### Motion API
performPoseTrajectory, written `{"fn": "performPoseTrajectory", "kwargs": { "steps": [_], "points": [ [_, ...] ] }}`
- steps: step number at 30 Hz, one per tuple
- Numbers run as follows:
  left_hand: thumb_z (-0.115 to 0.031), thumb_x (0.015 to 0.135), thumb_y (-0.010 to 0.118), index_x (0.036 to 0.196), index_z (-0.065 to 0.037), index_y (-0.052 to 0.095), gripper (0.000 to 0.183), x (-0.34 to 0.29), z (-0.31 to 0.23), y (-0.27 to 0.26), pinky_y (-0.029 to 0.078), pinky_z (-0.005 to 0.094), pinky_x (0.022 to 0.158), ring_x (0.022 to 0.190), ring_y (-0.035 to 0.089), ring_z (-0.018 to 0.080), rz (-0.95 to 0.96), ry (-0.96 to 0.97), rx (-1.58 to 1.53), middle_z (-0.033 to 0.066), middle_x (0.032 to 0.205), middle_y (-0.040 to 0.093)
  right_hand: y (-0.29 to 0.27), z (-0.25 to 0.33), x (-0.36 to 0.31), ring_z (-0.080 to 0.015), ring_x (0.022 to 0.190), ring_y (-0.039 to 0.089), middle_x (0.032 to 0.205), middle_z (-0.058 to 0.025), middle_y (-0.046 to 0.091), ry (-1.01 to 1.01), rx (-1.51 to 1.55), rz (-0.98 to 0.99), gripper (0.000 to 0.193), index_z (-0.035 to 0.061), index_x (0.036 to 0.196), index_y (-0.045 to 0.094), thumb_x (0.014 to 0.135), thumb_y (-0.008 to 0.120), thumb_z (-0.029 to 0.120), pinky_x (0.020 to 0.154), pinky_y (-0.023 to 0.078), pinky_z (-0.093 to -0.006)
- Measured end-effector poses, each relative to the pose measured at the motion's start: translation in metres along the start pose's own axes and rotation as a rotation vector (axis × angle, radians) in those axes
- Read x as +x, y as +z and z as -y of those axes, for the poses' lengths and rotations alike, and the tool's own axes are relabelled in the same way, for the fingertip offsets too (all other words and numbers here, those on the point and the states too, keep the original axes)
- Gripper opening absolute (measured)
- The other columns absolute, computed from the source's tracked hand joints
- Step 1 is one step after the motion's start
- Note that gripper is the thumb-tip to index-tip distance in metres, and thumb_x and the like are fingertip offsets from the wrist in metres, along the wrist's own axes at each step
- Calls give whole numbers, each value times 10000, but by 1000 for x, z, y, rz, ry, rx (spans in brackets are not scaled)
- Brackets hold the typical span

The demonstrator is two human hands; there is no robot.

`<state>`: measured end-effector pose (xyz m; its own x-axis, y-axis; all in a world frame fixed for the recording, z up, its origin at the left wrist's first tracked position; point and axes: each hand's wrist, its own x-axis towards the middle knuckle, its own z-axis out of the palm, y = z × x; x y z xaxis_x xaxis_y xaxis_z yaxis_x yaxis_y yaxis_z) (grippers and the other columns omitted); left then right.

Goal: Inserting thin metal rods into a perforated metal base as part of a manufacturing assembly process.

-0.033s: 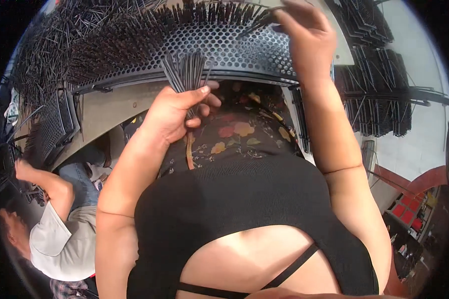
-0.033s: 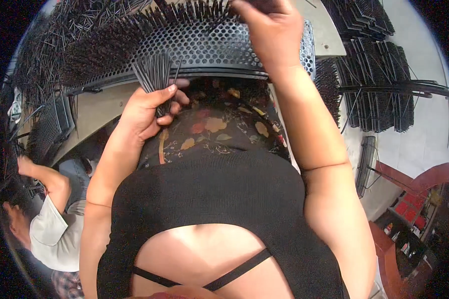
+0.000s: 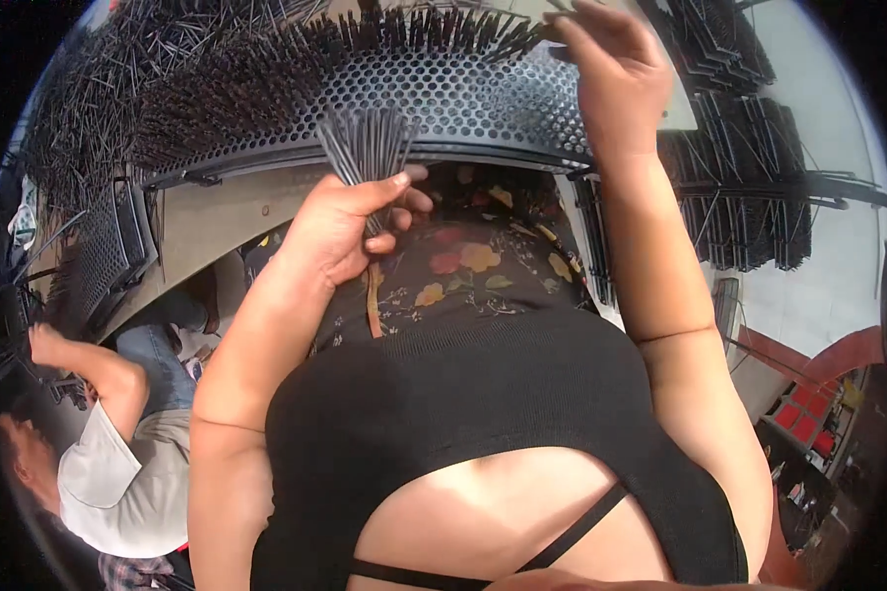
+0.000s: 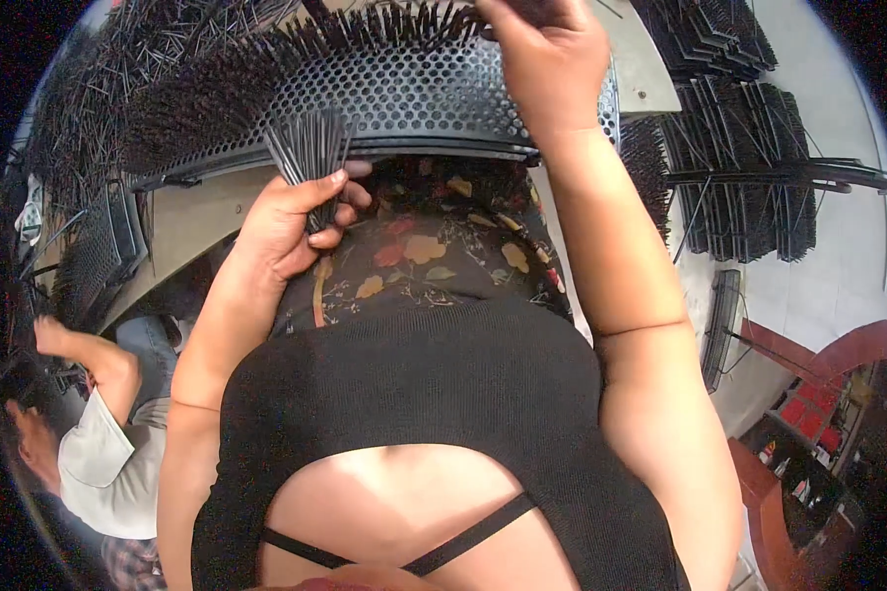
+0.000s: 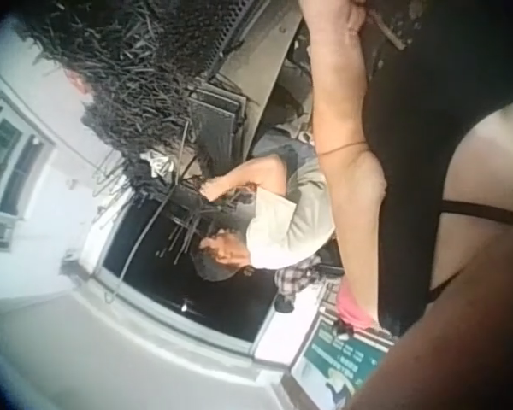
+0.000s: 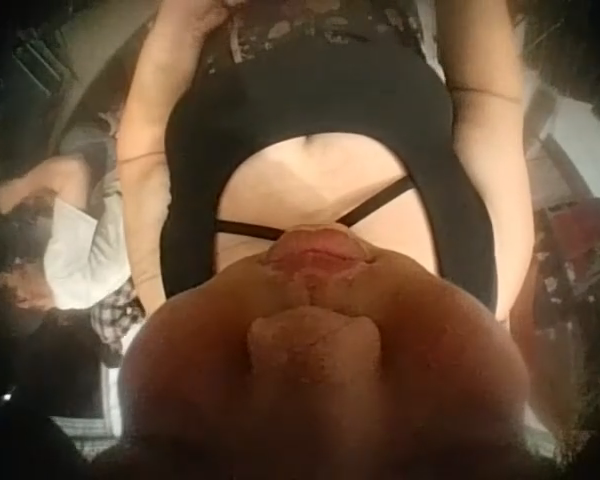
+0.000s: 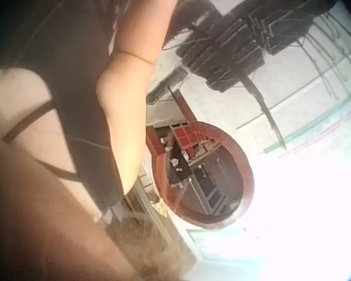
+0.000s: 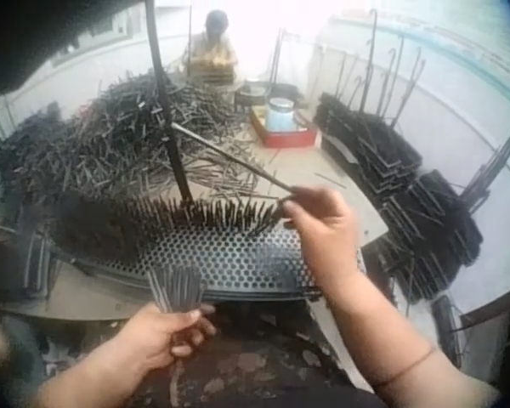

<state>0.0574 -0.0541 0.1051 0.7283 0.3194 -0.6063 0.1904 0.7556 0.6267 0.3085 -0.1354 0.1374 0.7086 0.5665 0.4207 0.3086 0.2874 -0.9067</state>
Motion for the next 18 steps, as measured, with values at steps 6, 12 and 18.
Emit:
{"fn": "performPoseTrajectory", "kwargs": {
  "steps": [6, 12, 18],
  "points": [
    [-116, 881, 654, 1082, 28, 605, 252, 12, -3, -6, 376, 183, 438, 665, 557, 121, -16, -13, -145, 117, 875, 637, -1, -11, 12, -124, 792, 650, 883, -79, 684, -11, -155, -38, 145, -18, 997, 641, 856, 672, 5, 669, 543, -258],
    [-258, 936, 588, 1232, 11, 559, 402, 12, -16, 1, 575, 369, 684, 858, 656, 225, 130, 34, -193, 125, 1015, 670, -6, -1, 34, -149, 824, 684, 904, -110, 718, -289, -371, 84, 184, -43, 993, 667, 832, 702, 38, 716, 537, -253],
    [-247, 929, 618, 1197, -47, 552, 341, 8, 13, -8, 541, 463, 811, 885, 664, 302, 114, 46, -133, 166, 975, 685, -2, -18, 5, -304, 826, 674, 902, -130, 693, -432, -590, 243, 170, 78, 949, 684, 782, 715, 66, 726, 535, -364]
  ]
}}
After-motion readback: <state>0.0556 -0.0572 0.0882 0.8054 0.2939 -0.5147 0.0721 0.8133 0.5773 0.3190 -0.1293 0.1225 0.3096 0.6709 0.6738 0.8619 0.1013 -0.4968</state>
